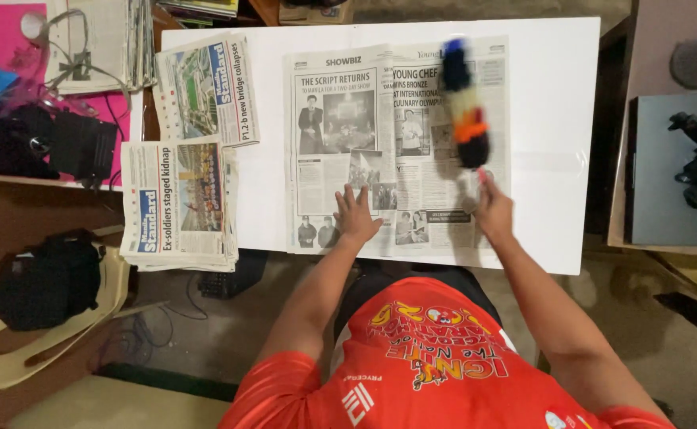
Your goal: Dusting and flipping through pages of newspapers on a white table using a feather duster.
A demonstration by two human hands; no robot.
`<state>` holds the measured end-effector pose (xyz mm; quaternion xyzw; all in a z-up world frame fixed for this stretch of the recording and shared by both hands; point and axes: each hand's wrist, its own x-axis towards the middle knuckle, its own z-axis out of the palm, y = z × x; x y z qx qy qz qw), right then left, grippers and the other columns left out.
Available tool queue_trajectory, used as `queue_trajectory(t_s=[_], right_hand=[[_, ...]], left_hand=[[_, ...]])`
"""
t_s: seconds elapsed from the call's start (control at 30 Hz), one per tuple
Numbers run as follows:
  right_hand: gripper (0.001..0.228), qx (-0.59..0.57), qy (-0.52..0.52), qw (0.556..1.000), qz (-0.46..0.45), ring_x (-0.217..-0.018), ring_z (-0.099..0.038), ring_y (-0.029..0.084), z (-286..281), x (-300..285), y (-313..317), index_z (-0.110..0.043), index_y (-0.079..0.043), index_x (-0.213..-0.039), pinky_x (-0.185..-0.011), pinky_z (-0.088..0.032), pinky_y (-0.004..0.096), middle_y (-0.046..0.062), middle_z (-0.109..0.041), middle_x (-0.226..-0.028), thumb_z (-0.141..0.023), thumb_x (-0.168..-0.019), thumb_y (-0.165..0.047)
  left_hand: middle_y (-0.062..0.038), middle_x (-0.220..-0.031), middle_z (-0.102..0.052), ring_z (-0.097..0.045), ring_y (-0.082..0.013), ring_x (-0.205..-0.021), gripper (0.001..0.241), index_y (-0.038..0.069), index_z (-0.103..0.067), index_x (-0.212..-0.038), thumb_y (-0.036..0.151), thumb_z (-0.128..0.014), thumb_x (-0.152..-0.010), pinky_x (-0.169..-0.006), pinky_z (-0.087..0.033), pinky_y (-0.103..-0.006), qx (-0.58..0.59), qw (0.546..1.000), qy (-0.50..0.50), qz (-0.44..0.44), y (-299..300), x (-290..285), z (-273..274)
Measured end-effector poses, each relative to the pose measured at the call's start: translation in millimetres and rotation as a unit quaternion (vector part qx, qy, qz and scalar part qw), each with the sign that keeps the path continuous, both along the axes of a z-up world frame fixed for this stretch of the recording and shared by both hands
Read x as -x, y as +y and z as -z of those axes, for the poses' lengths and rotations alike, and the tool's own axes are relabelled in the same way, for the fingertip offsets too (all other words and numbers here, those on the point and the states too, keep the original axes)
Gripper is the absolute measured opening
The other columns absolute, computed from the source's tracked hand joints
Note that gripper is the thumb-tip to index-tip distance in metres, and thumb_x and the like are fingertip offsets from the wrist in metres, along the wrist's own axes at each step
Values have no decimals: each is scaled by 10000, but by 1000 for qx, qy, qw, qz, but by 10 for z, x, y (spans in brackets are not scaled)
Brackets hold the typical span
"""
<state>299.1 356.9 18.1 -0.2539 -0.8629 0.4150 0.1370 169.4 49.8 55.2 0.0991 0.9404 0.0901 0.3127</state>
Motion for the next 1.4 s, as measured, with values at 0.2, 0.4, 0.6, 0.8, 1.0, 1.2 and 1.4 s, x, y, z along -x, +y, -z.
queue_trajectory(t_s=[0.2,0.4,0.6,0.8,1.0,1.2,1.4], right_hand=[[405,34,-101,991,-80,-839,-691,427,28,120,-319,-628,-59,-1421,-795,-543,490,293,-698,-906,-534,-1036,-142],[383,116,-106,987,-19,-757,-701,350,-477,128,-136,-594,-61,-1411,-732,-533,456,229,-706,-866,-504,-1065,-198],[370,135,-74,987,-49,-848,-699,345,-119,-200,-30,-609,-11,-1384,-759,-538,437,246,-722,-975,-514,-1076,-195],[356,101,-71,991,-57,-834,-726,366,-180,-235,-382,-640,-36,-1360,-780,-552,450,241,-724,-930,-537,-1067,-212],[415,22,-108,993,-53,-833,-684,473,293,-185,-534,-684,-102,-1377,-742,-543,517,301,-686,-934,-569,-984,-171],[434,-10,-140,978,154,-854,-713,439,-128,602,145,-622,-109,-1412,-772,-551,497,300,-704,-940,-592,-988,-198],[400,-48,-42,998,-1,-968,-709,434,-259,800,-581,-642,-123,-1427,-872,-562,483,305,-679,-1071,-540,-1039,-127]], left_hand=[[-248,-1686,-141,-132,-445,-1559,934,109,-223,-1665,469,-686,-939,-1176,-326,-682,0,997,31,67,481,48,-502],[-224,-1700,-36,-16,-395,-1591,922,38,-156,-1619,608,-498,-980,-1212,-59,-682,61,963,105,242,1072,137,290],[-277,-1682,-56,-42,-420,-1559,902,27,-135,-1627,594,-456,-1005,-1221,-52,-665,72,955,114,263,1154,168,446],[-161,-1709,-115,-87,-368,-1581,791,115,-249,-1636,545,-494,-1019,-1248,-107,-665,-33,953,167,251,989,278,532],[-77,-1741,30,15,-444,-1588,782,309,-325,-1605,518,-652,-926,-1152,-237,-746,-12,983,57,177,749,389,82],[-85,-1727,66,-42,-491,-1553,859,319,-309,-1610,495,-716,-874,-1120,-268,-760,-41,983,21,178,701,466,47],[-137,-1736,-5,-157,-503,-1541,891,256,-303,-1638,512,-749,-911,-1207,-276,-745,-207,946,218,121,148,601,300]])
